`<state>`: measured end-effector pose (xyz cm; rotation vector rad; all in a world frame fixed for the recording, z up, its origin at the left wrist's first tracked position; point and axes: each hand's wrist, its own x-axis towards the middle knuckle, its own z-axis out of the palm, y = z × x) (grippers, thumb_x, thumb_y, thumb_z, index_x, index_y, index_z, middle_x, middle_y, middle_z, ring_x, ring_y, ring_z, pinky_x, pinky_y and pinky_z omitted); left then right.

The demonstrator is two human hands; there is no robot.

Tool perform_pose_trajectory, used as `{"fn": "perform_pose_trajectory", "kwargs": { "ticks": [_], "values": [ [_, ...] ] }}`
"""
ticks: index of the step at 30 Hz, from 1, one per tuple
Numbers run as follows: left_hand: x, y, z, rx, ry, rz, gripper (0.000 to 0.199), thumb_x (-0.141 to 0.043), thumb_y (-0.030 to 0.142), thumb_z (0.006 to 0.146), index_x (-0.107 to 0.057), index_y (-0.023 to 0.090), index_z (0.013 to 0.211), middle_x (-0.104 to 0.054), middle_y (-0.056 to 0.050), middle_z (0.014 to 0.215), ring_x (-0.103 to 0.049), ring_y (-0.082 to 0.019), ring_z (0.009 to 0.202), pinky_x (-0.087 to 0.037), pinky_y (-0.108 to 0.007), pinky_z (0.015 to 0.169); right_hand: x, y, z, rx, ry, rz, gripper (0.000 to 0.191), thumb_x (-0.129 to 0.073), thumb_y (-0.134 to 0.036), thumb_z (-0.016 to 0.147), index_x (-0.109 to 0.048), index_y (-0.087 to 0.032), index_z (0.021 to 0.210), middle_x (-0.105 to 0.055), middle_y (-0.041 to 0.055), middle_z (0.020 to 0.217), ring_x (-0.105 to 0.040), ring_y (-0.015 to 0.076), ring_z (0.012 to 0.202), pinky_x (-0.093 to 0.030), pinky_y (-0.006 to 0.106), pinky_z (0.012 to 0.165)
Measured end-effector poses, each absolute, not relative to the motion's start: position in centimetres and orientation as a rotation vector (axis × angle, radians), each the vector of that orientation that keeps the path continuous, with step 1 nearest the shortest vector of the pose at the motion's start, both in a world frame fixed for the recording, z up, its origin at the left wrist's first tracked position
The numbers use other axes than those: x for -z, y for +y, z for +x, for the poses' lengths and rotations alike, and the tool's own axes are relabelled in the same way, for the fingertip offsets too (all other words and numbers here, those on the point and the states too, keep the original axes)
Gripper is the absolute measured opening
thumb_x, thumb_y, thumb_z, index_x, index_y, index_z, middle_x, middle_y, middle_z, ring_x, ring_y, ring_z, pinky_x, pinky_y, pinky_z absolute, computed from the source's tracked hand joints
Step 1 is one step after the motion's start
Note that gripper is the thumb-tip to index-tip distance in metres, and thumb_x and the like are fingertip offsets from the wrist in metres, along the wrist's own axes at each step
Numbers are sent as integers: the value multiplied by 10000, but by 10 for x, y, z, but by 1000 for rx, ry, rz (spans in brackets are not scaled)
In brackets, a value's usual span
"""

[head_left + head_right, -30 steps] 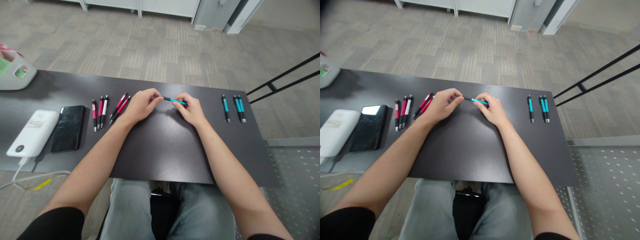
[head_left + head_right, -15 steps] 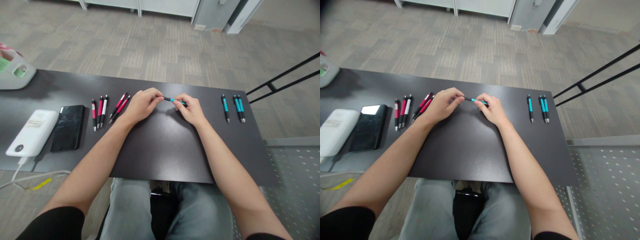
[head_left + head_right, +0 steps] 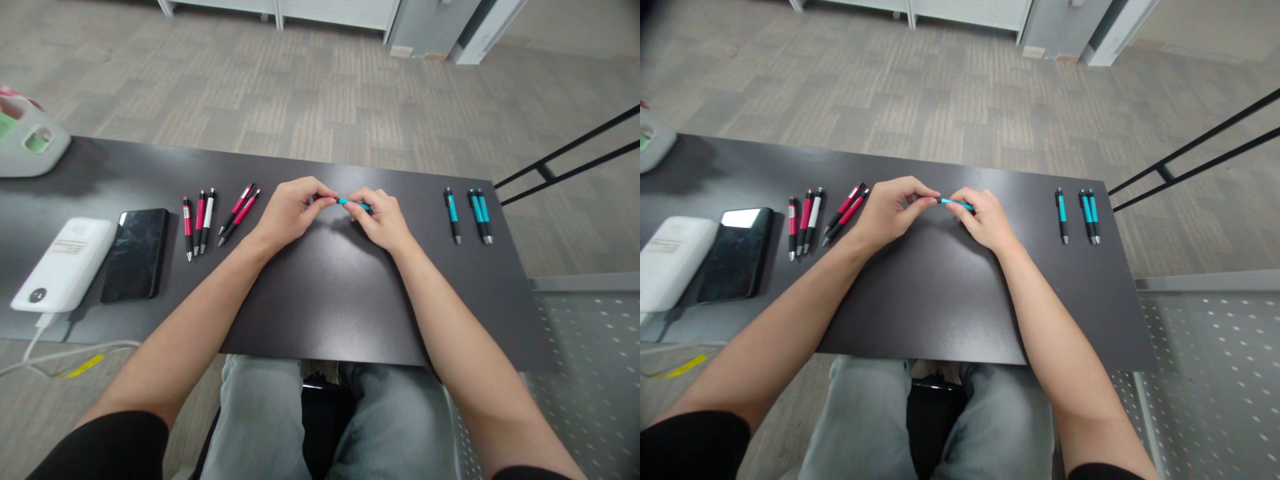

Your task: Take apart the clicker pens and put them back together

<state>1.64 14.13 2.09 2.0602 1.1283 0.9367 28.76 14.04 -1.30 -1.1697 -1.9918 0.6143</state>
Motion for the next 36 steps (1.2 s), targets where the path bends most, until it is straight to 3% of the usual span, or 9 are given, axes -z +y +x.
{"fn": "perform_pose_trajectory", "kwargs": {
  "ticks": [3, 8, 20, 24, 31, 36],
  "values": [
    [-24, 141, 15, -937, 1086, 2084, 241, -765, 564, 1124, -929, 389, 1099, -955, -39, 1220, -858, -355, 1094, -681, -573, 1024, 12, 140, 287, -618, -1982, -1178, 584, -738, -960, 1086, -836, -398, 963, -804, 39, 761, -760, 368, 800, -607, 570, 899],
    [-22, 145, 10, -978, 1131, 2065, 248, -778, 573, 1114, -939, 385, 1092, -951, -28, 1196, -871, -349, 1102, -669, -557, 1003, 11, 140, 285, -589, -1947, -1190, 603, -782, -987, 1038, -825, -389, 971, -845, 71, 904, -775, 376, 871, -608, 565, 855],
    [-22, 144, 10, -906, 1135, 2097, 370, -706, 649, 1105, -903, 350, 1197, -904, -51, 1152, -782, -317, 976, -638, -544, 957, 13, 140, 286, -594, -1937, -1186, 583, -844, -969, 996, -847, -386, 1009, -916, 98, 1039, -766, 387, 919, -597, 596, 900],
    [-19, 143, 15, -849, 1135, 2119, 326, -697, 649, 1102, -862, 368, 1077, -883, -75, 1083, -788, -345, 924, -637, -550, 933, 13, 140, 285, -587, -1970, -1139, 521, -841, -913, 1039, -852, -392, 1014, -925, 92, 1060, -799, 394, 945, -609, 619, 977],
    [-20, 144, 15, -847, 1075, 2193, 220, -672, 512, 1135, -806, 371, 1034, -903, -95, 1166, -842, -393, 1119, -661, -581, 1073, 12, 140, 286, -582, -2028, -1140, 495, -780, -891, 1090, -875, -410, 1021, -926, 85, 1068, -854, 424, 1033, -606, 604, 937],
    [-24, 140, 17, -862, 1082, 2248, 220, -669, 509, 1148, -802, 369, 1042, -902, -101, 1176, -847, -405, 1169, -638, -604, 1116, 10, 140, 287, -598, -2030, -1103, 469, -777, -845, 1120, -875, -400, 1009, -905, 75, 1022, -847, 396, 963, -575, 573, 894]
  ]
}}
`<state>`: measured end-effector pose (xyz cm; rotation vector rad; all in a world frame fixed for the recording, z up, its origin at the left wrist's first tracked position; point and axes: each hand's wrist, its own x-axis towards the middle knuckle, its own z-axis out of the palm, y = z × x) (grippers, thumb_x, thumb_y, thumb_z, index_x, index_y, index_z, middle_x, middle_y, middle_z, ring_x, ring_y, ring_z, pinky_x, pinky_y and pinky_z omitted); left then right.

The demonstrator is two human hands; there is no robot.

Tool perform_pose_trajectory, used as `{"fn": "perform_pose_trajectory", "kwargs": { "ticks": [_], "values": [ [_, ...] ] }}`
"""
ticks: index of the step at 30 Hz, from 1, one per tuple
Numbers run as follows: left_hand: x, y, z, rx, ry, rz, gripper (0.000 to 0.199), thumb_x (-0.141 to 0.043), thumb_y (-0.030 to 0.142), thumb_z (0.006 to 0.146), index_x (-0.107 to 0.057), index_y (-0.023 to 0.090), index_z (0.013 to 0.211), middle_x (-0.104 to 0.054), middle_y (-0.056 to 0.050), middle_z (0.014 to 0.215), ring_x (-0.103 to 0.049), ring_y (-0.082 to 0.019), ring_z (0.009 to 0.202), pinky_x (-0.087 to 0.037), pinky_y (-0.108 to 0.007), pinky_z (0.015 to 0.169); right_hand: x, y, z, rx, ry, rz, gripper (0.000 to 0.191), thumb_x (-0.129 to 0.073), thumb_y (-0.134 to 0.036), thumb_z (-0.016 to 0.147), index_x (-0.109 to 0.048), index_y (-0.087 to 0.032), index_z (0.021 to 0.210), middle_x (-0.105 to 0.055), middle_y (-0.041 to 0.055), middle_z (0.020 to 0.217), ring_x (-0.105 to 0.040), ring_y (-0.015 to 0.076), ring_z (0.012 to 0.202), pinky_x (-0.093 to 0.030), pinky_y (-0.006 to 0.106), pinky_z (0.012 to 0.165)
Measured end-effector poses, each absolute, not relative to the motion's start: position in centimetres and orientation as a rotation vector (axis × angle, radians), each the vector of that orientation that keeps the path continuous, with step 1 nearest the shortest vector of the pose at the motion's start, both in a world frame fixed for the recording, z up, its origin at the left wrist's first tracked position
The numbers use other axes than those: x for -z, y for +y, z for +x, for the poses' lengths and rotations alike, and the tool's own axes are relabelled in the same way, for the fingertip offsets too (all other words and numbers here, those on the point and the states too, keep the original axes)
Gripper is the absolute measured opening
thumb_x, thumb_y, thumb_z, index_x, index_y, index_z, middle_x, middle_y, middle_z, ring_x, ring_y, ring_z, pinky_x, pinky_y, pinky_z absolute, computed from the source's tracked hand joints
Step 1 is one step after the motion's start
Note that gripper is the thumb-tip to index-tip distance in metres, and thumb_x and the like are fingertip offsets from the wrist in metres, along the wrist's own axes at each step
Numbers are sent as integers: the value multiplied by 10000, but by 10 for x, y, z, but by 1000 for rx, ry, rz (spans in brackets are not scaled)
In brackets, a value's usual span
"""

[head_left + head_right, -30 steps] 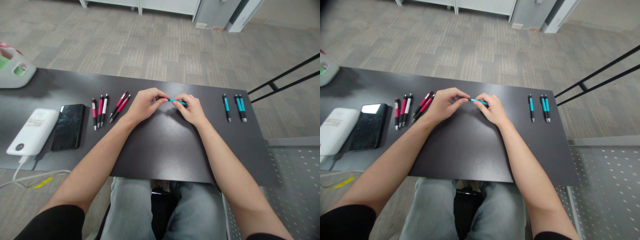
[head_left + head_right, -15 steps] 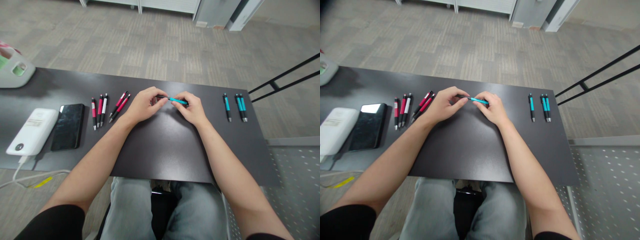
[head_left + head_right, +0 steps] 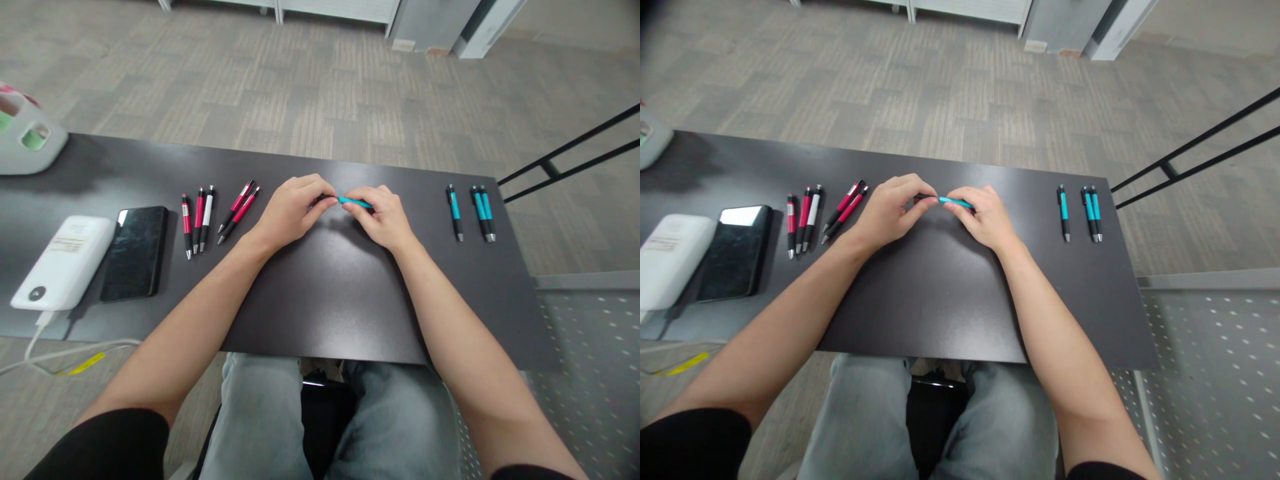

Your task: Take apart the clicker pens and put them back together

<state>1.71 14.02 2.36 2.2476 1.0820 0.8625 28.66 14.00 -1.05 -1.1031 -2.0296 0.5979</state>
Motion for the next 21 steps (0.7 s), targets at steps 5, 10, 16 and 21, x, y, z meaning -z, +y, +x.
{"fn": "perform_pose_trajectory", "kwargs": {
  "ticks": [5, 10, 16, 21],
  "values": [
    [-23, 143, 14, -859, 1154, 2187, 319, -724, 639, 1096, -830, 356, 1199, -913, -90, 1195, -818, -386, 1043, -627, -598, 1033, 14, 140, 287, -552, -2018, -1123, 514, -763, -890, 1110, -859, -394, 1017, -892, 78, 986, -821, 380, 920, -582, 582, 905],
    [-25, 146, 6, -939, 1186, 2055, 423, -639, 701, 1161, -815, 326, 1246, -913, -69, 1187, -793, -335, 1043, -614, -551, 952, 13, 140, 288, -514, -1974, -1159, 545, -725, -897, 1133, -856, -373, 1064, -935, 98, 1104, -819, 379, 976, -581, 587, 964],
    [-23, 144, 8, -963, 1140, 2012, 277, -778, 603, 1101, -893, 358, 1158, -932, -30, 1163, -818, -326, 997, -640, -570, 938, 9, 139, 287, -553, -1998, -1152, 578, -732, -932, 1108, -869, -374, 1051, -942, 101, 1114, -813, 389, 1000, -554, 591, 980],
    [-23, 144, 9, -942, 1106, 2014, 287, -789, 611, 1089, -903, 359, 1163, -943, -30, 1194, -815, -332, 989, -640, -588, 964, 9, 139, 287, -587, -2004, -1174, 593, -751, -967, 1071, -875, -387, 1061, -953, 90, 1136, -802, 395, 1006, -547, 601, 994]
  ]
}}
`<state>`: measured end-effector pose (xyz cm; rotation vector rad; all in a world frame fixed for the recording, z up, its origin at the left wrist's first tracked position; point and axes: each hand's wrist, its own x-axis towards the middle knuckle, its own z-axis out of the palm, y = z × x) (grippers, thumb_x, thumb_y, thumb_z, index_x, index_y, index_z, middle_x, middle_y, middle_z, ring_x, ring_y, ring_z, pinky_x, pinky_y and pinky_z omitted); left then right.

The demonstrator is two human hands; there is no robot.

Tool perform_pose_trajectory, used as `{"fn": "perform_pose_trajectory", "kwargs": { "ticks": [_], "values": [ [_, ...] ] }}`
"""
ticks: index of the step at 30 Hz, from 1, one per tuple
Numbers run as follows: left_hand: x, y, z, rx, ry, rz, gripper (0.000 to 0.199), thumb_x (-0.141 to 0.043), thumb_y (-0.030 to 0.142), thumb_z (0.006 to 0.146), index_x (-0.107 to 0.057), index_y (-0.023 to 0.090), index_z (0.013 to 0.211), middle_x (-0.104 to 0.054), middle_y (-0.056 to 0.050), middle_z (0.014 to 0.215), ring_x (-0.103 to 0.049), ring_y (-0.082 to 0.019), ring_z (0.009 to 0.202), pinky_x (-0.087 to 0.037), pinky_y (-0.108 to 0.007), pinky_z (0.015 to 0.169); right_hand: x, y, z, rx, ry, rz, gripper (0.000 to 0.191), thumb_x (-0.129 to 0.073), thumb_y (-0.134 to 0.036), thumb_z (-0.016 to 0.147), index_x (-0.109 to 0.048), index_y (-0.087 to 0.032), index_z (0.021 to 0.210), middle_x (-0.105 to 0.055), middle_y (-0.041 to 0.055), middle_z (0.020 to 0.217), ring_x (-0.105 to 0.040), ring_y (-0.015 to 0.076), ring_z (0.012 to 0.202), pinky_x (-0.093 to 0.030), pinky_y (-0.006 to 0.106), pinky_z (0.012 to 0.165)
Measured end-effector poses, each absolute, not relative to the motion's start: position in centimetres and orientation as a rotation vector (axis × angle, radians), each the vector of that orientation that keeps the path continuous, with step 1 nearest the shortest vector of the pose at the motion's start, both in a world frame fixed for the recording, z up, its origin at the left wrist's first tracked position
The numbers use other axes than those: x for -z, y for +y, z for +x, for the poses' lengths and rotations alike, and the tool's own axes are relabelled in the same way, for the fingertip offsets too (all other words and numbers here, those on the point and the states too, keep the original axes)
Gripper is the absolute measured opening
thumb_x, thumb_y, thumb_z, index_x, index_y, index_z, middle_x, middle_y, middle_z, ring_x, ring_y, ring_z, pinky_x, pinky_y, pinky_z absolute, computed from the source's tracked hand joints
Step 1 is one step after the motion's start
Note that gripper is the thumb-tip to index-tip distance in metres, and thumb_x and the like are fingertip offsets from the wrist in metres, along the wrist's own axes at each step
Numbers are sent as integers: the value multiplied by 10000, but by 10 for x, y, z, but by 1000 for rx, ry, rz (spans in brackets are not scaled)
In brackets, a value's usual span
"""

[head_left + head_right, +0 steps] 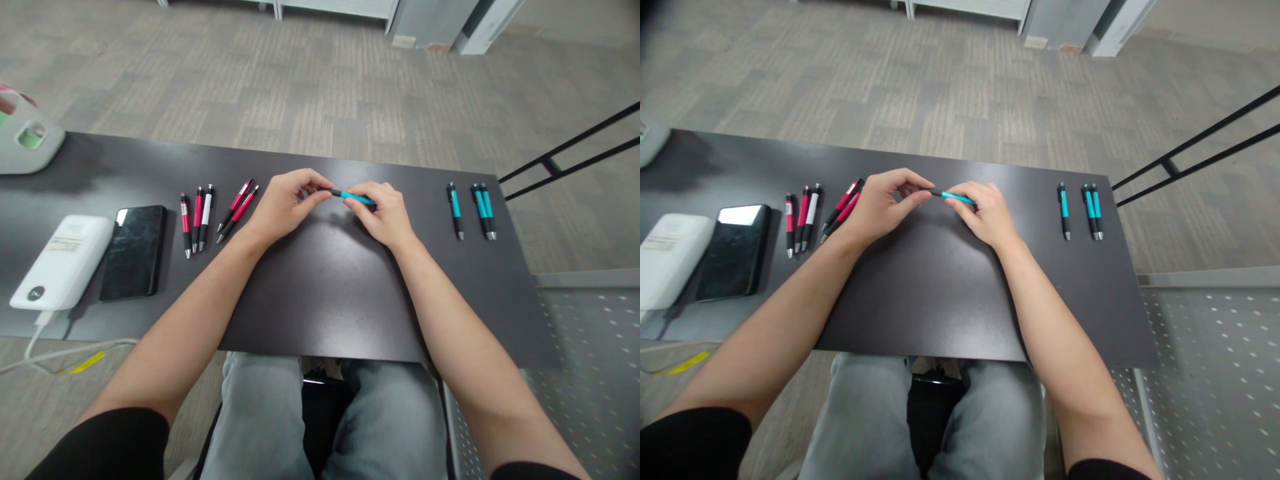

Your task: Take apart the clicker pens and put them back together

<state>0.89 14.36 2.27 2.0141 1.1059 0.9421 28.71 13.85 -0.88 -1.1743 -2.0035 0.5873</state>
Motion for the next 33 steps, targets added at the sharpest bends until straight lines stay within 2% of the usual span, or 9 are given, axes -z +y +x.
{"fn": "perform_pose_trajectory", "kwargs": {
  "ticks": [7, 10, 14, 16, 18, 23, 25, 30, 33],
  "values": [
    [-24, 144, 9, -933, 1086, 2018, 283, -790, 602, 1080, -919, 366, 1171, -949, -18, 1227, -808, -338, 1020, -632, -589, 994, 10, 138, 287, -552, -2021, -1116, 519, -756, -875, 1132, -881, -373, 1088, -956, 89, 1157, -843, 382, 1010, -566, 587, 984],
    [-21, 146, 9, -983, 1091, 1967, 310, -837, 665, 1056, -928, 386, 1157, -946, -26, 1214, -816, -351, 1010, -636, -588, 1020, 10, 137, 286, -544, -2014, -1119, 471, -735, -818, 1163, -888, -378, 1090, -960, 85, 1166, -867, 394, 1036, -588, 600, 1002],
    [-13, 154, -3, -908, 1160, 2009, 612, -998, 811, 866, -926, 388, 1303, -923, -66, 1296, -810, -385, 1052, -632, -589, 1072, 11, 137, 286, -527, -1963, -1165, 424, -747, -771, 1152, -889, -379, 1077, -961, 88, 1171, -861, 403, 1043, -619, 615, 1034],
    [-8, 159, -10, -833, 1233, 2079, 653, -995, 864, 825, -939, 371, 1250, -898, -87, 1323, -794, -387, 1035, -615, -594, 1056, 12, 138, 286, -529, -1893, -1210, 430, -743, -779, 1139, -879, -377, 1072, -957, 92, 1166, -839, 395, 1005, -635, 610, 1020],
    [-4, 163, -15, -788, 1263, 2116, 596, -940, 881, 863, -951, 361, 1155, -886, -98, 1315, -783, -377, 995, -598, -600, 1042, 13, 139, 287, -546, -1831, -1229, 438, -734, -782, 1135, -863, -371, 1056, -946, 96, 1127, -809, 377, 940, -639, 594, 977],
    [-1, 167, -12, -825, 1221, 1999, 457, -893, 838, 938, -937, 384, 951, -905, -75, 1065, -785, -379, 962, -598, -601, 1018, 11, 140, 286, -575, -1810, -1191, 471, -740, -813, 1117, -839, -368, 1002, -929, 105, 1100, -797, 363, 942, -627, 572, 960],
    [-4, 167, -8, -939, 1184, 1833, 450, -964, 827, 894, -930, 383, 965, -923, -52, 1035, -799, -372, 993, -624, -589, 1017, 10, 139, 286, -577, -1819, -1190, 480, -748, -828, 1112, -841, -369, 1004, -930, 110, 1118, -802, 367, 967, -626, 574, 963],
    [-12, 166, 0, -1114, 1077, 1509, 599, -1129, 857, 695, -890, 373, 955, -969, -38, 1172, -842, -382, 1188, -659, -607, 1157, 11, 138, 285, -608, -1823, -1125, 381, -827, -734, 1106, -847, -365, 1013, -921, 107, 1113, -804, 361, 960, -618, 574, 940],
    [-12, 163, 4, -1111, 1078, 1494, 631, -1105, 908, 695, -887, 375, 953, -975, -47, 1191, -860, -398, 1218, -662, -624, 1176, 10, 138, 285, -614, -1837, -1120, 366, -849, -724, 1092, -857, -367, 1014, -917, 105, 1099, -797, 365, 956, -615, 583, 937]
  ]
}}
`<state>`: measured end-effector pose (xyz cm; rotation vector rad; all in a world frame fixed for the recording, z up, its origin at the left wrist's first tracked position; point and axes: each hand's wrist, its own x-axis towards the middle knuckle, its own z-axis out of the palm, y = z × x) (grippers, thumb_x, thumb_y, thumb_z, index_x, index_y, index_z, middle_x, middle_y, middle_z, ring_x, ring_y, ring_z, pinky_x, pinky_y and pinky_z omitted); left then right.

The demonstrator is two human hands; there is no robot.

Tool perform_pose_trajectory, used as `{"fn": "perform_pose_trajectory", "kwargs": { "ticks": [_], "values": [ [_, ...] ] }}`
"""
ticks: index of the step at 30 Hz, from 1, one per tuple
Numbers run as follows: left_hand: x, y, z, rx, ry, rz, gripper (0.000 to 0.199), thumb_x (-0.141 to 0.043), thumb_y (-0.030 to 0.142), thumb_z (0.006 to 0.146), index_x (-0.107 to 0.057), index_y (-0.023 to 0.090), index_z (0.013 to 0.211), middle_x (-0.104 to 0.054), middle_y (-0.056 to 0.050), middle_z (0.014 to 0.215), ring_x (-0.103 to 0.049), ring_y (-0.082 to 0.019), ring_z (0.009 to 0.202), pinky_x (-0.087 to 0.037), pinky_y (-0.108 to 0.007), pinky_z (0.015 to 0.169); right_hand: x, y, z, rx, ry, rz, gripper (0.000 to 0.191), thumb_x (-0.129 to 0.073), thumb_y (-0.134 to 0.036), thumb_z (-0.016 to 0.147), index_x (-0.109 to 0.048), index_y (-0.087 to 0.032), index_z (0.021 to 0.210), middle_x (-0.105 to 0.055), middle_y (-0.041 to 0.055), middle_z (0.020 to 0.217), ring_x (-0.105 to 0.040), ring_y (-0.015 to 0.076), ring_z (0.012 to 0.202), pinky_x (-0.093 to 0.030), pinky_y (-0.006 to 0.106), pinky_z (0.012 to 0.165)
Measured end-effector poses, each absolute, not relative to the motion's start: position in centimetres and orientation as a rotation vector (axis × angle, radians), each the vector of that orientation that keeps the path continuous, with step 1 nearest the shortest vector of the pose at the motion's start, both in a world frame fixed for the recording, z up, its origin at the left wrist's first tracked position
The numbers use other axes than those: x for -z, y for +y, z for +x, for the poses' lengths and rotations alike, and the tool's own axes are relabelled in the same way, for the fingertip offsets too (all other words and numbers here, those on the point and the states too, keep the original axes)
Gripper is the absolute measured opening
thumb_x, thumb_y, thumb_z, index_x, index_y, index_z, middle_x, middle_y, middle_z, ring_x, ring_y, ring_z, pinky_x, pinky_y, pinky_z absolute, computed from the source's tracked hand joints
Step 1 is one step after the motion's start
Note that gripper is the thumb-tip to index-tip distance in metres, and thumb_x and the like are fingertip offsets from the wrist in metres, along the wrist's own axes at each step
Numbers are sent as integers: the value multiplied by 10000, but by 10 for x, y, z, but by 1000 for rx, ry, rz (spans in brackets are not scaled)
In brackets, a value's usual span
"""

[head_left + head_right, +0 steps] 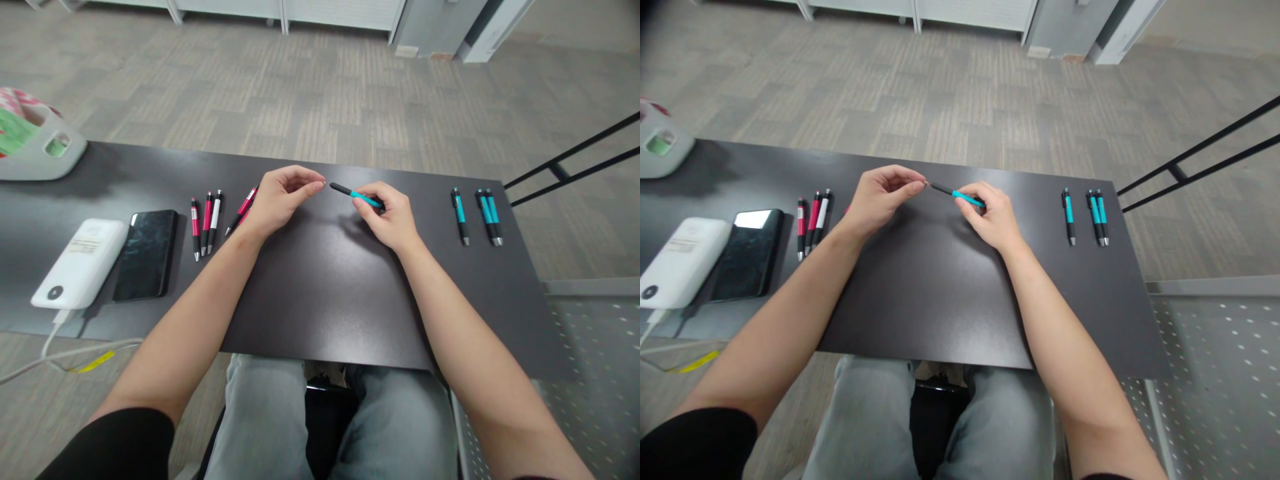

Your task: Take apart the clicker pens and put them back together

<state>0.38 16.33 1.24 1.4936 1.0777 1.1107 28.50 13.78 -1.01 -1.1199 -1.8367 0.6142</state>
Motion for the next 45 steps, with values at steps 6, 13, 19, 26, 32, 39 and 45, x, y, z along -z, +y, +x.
{"fn": "perform_pose_trajectory", "kwargs": {
  "ticks": [6, 13, 19, 26, 32, 39, 45],
  "values": [
    [-12, 158, 8, -1104, 1072, 1524, 546, -1067, 889, 784, -896, 399, 952, -973, -17, 1150, -882, -387, 1189, -674, -611, 1169, 6, 138, 285, -613, -1889, -1145, 391, -823, -759, 1087, -890, -376, 1043, -910, 114, 1069, -756, 366, 926, -611, 592, 914],
    [-17, 154, 7, -1083, 1111, 1551, 518, -1033, 897, 827, -904, 410, 951, -967, -12, 1119, -883, -386, 1159, -685, -617, 1185, 8, 138, 285, -641, -1853, -1133, 404, -863, -793, 1071, -927, -397, 1121, -911, 104, 1093, -760, 363, 914, -617, 582, 888],
    [-18, 153, 6, -1049, 1170, 1591, 477, -1030, 865, 829, -923, 411, 928, -968, -15, 1104, -878, -414, 1148, -684, -634, 1171, 10, 141, 287, -602, -1892, -1164, 491, -758, -836, 1129, -898, -395, 965, -868, 101, 977, -825, 382, 969, -657, 570, 899],
    [-17, 154, 5, -1032, 1159, 1654, 455, -1057, 815, 824, -924, 392, 926, -966, 6, 1075, -844, -375, 1074, -676, -620, 1116, 13, 139, 287, -673, -1843, -1184, 432, -904, -831, 1021, -896, -404, 1088, -851, 47, 898, -760, 341, 788, -652, 542, 848],
    [-15, 154, 5, -1051, 1141, 1694, 409, -1021, 709, 932, -943, 310, 980, -966, -62, 1118, -859, -366, 1101, -666, -578, 1127, 7, 137, 284, -768, -1875, -1213, 653, -759, -998, 1043, -814, -387, 823, -804, 39, 755, -784, 355, 758, -647, 545, 815],
    [-17, 153, 6, -1016, 1146, 1675, 402, -1039, 795, 869, -918, 412, 878, -960, -27, 1094, -871, -427, 1150, -675, -658, 1174, 6, 138, 283, -769, -1887, -1214, 576, -803, -954, 1042, -859, -404, 881, -811, 32, 756, -795, 358, 767, -635, 534, 807],
    [-18, 150, 8, -1054, 1097, 1607, 635, -1126, 756, 753, -896, 401, 1226, -954, -9, 1324, -872, -348, 1105, -665, -567, 1081, 11, 140, 284, -725, -1803, -1221, 560, -869, -949, 991, -864, -396, 905, -857, 44, 830, -805, 368, 805, -646, 549, 838]
  ]
}}
